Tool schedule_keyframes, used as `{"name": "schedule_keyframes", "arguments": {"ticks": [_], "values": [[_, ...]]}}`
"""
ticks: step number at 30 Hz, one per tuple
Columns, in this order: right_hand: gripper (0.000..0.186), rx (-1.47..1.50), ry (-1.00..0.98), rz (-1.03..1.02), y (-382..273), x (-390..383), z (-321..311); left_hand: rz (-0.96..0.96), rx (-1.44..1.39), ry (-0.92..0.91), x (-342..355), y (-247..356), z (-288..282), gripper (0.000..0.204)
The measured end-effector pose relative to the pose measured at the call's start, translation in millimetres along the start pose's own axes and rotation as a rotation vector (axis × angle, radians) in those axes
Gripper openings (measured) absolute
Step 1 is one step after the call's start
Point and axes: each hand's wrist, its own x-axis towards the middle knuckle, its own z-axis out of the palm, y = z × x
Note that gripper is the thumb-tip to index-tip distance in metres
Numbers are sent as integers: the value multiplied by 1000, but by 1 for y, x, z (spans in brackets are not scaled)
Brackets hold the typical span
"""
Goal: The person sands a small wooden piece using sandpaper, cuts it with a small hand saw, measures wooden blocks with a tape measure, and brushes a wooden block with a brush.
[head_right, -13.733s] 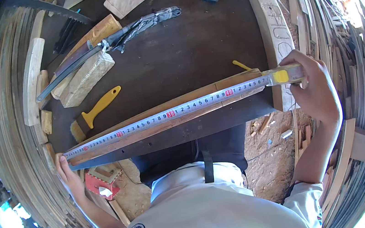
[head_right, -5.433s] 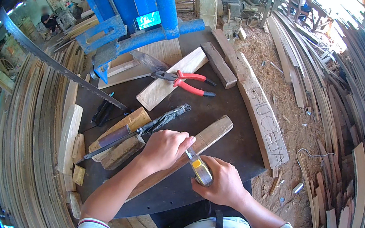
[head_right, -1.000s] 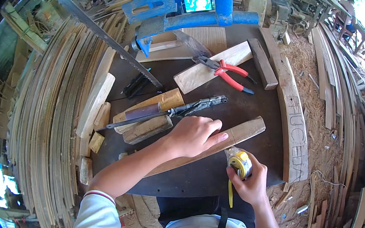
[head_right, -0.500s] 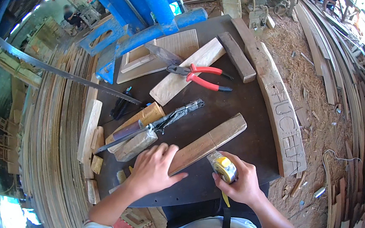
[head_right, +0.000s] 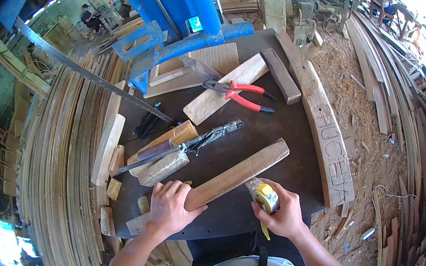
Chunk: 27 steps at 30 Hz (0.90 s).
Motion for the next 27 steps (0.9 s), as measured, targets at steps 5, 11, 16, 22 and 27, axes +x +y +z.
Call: {"name": "schedule_keyframes", "arguments": {"ticks": [5, 11, 16, 22, 27], "values": [[51, 5, 21, 5, -2, -2, 1, 7, 21, 118, -19, -8, -24, 54], [49, -71, -15, 14, 2, -4, 3, -13, 53, 354, -67, -43, -66, 54], [49, -52, 32, 0, -2, -2, 8, -258, 331, 679, -134, -95, -87, 36], [49, -59, 33, 9, 0, 1, 13, -668, 534, 694, -154, -183, -115, 54], [47, -91, 44, 29, -4, 0, 13, -848, 145, 546, -83, -245, -126, 72]]}}
